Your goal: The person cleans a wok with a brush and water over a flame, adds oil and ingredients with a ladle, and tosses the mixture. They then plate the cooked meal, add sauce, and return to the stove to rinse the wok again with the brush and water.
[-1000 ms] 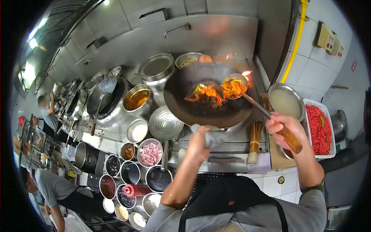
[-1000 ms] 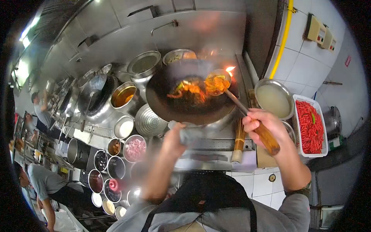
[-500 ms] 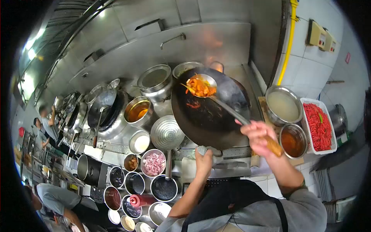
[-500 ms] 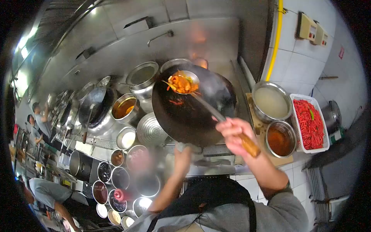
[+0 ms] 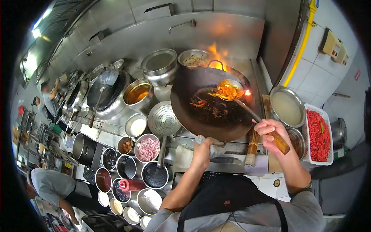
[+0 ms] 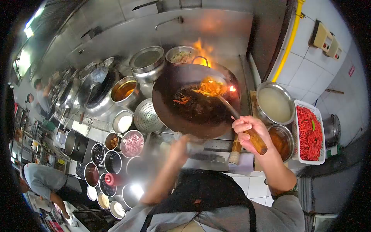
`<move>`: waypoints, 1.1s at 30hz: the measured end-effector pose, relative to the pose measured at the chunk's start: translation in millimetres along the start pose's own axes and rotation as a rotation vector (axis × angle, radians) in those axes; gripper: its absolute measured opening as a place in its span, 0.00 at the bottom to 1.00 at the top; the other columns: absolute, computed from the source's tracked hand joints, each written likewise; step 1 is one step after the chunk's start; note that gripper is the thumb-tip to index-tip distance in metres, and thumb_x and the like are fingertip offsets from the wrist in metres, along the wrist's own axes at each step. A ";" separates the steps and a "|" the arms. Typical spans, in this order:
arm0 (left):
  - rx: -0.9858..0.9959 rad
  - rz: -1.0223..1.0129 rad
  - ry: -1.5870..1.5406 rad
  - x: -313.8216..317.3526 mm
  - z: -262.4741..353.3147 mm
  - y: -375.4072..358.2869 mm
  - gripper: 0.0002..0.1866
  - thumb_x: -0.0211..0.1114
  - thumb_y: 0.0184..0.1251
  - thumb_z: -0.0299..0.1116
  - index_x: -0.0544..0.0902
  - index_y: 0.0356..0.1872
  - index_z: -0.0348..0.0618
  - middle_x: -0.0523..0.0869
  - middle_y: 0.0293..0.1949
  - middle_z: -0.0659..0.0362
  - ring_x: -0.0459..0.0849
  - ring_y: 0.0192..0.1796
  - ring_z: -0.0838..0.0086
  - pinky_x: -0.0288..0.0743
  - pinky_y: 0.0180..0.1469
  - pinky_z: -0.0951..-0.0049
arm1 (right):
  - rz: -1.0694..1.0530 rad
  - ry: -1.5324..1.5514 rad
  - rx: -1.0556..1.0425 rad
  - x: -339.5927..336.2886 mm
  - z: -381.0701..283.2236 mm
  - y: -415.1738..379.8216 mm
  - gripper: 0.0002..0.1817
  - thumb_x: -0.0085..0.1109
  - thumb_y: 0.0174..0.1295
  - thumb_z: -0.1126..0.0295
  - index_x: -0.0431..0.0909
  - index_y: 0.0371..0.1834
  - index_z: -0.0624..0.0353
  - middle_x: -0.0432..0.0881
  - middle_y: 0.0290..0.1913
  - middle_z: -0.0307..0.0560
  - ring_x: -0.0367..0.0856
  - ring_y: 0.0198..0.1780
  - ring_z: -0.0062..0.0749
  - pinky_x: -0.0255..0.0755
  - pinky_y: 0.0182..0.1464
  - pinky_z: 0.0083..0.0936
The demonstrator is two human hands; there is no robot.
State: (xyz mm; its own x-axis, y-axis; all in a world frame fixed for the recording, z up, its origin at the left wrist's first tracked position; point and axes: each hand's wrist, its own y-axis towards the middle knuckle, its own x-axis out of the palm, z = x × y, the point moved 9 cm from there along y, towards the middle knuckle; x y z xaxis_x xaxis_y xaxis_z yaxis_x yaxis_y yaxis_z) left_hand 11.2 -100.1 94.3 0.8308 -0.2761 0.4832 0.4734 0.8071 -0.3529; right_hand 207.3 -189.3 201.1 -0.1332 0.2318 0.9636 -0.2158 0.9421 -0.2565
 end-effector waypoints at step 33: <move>0.186 0.126 0.278 -31.7 15.5 -51.7 0.13 0.57 0.61 0.25 0.79 0.46 0.33 0.84 0.39 0.59 0.82 0.40 0.74 0.75 0.43 0.70 | 0.145 -0.373 0.011 -28.6 59.5 -49.6 0.02 0.48 0.73 0.70 0.66 0.44 0.52 0.72 0.34 0.36 0.71 0.25 0.10 0.70 0.18 0.17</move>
State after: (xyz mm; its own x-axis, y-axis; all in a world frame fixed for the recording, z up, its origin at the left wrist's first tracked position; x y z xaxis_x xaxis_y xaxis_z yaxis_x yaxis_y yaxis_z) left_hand -44.1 -125.0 109.6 0.9393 -0.2788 0.1997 0.3218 0.9180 -0.2320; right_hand 164.3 -257.2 181.8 -0.5048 0.2568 0.8242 -0.1793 0.9027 -0.3911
